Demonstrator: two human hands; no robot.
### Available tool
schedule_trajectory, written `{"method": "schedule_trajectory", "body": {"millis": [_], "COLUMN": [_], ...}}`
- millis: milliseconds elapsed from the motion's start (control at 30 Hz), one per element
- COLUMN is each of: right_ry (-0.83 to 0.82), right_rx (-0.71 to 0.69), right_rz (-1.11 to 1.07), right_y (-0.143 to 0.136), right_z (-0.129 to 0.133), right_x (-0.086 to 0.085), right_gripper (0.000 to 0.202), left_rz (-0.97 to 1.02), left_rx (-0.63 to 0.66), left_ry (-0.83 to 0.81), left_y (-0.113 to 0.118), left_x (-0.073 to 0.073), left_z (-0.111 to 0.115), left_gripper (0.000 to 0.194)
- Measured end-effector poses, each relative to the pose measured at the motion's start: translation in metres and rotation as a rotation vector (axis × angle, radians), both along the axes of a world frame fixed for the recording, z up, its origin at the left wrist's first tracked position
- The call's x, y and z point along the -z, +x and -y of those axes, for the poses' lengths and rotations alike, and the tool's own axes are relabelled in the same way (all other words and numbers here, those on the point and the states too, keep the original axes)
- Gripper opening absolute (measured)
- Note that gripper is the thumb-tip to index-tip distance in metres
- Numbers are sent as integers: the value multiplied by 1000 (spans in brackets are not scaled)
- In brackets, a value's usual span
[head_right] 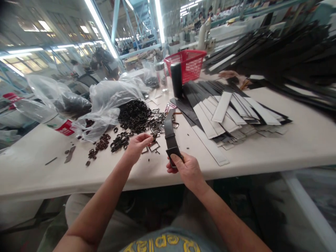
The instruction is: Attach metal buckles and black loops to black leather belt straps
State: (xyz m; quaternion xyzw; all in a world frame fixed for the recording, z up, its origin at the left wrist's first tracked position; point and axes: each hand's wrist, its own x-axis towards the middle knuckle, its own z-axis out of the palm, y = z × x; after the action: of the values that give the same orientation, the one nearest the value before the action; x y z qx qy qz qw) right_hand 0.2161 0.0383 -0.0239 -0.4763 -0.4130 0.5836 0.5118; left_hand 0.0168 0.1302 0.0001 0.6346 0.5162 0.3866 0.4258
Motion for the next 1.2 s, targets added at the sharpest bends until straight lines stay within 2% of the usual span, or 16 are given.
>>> {"method": "schedule_trajectory", "body": {"millis": [67,133,267,467,600,833,1100,1200], "right_ry": [22,58,115,136,165,191,195,227], "right_rx": [-16,-30,-41,-85,-110,-170,-228,-207], "right_rz": [64,154,286,326,375,425,452,492], "right_y": [-1,-2,-2,-4,-4,-1,-1,-2], "right_z": [1,1,0,0,0,0,-2,-2], "right_x": [-2,-5,-8,-7,-6,-5,-2,-2], "right_gripper": [55,51,42,36,33,29,32,32], "left_rz": [307,432,480,554,544,495,331,351], "left_rx": [38,47,12,3,3,41,148,101], "left_ry": [-127,-188,-236,-249,-266,-328,-168,-125], "left_y": [14,24,34,38,40,37,33,37], "left_x": [3,7,10,7,6,5,-1,0], "left_z": [23,42,58,60,59,53,53,56], "left_gripper": [29,28,26,22,31,30,23,18]}}
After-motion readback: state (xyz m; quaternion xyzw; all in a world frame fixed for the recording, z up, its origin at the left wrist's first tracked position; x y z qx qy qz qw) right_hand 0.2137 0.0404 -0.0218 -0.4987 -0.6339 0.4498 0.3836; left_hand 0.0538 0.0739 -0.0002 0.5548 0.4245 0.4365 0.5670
